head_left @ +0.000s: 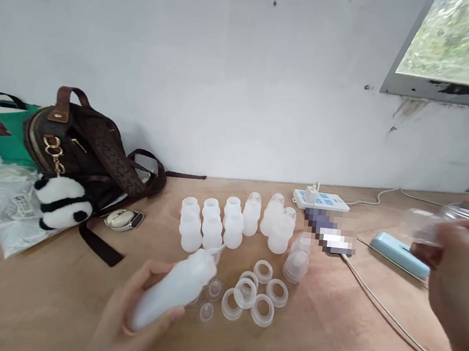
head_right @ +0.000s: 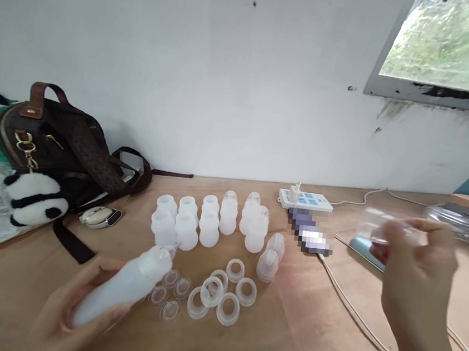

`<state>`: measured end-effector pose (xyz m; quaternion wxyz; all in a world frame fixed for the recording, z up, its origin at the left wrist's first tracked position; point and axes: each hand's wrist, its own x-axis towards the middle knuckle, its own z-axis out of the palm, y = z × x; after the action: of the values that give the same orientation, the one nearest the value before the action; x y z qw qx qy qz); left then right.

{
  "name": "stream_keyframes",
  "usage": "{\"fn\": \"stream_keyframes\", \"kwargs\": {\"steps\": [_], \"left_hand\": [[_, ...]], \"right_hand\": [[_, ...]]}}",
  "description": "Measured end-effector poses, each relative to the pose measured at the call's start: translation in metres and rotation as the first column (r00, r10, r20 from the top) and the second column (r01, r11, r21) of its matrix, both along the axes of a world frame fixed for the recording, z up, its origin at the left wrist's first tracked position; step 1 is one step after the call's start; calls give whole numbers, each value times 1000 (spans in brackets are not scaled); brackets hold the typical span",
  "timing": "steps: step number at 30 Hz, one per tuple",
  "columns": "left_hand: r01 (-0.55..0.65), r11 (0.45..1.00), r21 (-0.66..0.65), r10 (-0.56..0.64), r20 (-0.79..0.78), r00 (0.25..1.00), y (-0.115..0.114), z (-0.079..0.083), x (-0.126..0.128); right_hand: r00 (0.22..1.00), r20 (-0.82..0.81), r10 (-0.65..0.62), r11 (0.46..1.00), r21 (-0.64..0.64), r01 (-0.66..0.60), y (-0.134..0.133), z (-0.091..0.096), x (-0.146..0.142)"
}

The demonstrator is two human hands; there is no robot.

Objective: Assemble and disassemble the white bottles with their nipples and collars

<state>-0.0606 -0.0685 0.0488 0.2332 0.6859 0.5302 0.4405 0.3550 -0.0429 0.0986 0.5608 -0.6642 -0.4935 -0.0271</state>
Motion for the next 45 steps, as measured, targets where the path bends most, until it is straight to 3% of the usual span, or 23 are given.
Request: {"fn": "stream_keyframes", "kwargs": {"steps": [2,4,5,7,9,11,14,16,17,19,21,23,25,27,30,33,36,38,41,45], "left_hand": [[-43,999,11,43,0,999,6,-5,-12],[-72,996,56,73,-12,997,9,-8,-14],[-75,994,81,77,-25,997,11,-9,-12],[-55,990,132,65,-73,995,13,-12,-5],[0,985,170,26,-155,988,16,-12,2],[68,973,219,-17,-224,974,20,-11,8],[155,937,312,-68,-273,959,26,-4,18],[208,905,371,-91,-310,946,29,0,26],[230,889,396,-94,-332,938,30,2,30],[268,846,460,-80,-388,918,33,3,37],[307,771,558,-27,-453,891,35,0,42],[339,664,667,62,-500,864,37,-6,43],[356,586,728,128,-517,846,38,-14,41],[360,584,727,128,-521,844,39,-22,38],[370,664,650,15,-506,862,38,-26,36],[361,743,563,-144,-392,909,37,-21,38],[330,851,409,-283,-173,943,40,-12,40],[319,889,327,-318,-60,946,42,-6,40],[291,896,335,-295,-40,955,43,-3,40],[301,836,458,-231,-205,951,40,-11,39]], "right_hand": [[996,33,81,983,-171,-75,3,-18,9],[938,149,313,865,-452,-216,4,-44,3],[912,196,359,819,-535,-208,5,-57,-4],[880,240,409,753,-633,-177,7,-79,-17],[875,249,415,729,-666,-157,8,-90,-25],[889,254,380,743,-657,-130,8,-89,-28],[920,261,294,813,-574,-96,4,-69,-36],[920,210,332,845,-499,-192,0,-51,-49],[899,152,410,832,-466,-300,-2,-43,-59],[816,-32,577,732,-424,-534,-4,-30,-82],[673,-278,685,572,-367,-733,-2,-24,-105],[505,-492,709,405,-302,-863,4,-26,-125],[418,-616,668,318,-271,-909,11,-33,-140],[416,-654,632,323,-266,-908,16,-40,-150],[431,-637,639,365,-242,-899,19,-51,-156],[430,-575,695,374,-222,-901,19,-57,-154],[452,-308,837,401,-216,-890,19,-57,-145],[413,-82,907,393,-191,-900,20,-56,-140],[384,29,923,385,-146,-911,22,-56,-136],[463,-203,863,441,-147,-885,19,-59,-139]]}}
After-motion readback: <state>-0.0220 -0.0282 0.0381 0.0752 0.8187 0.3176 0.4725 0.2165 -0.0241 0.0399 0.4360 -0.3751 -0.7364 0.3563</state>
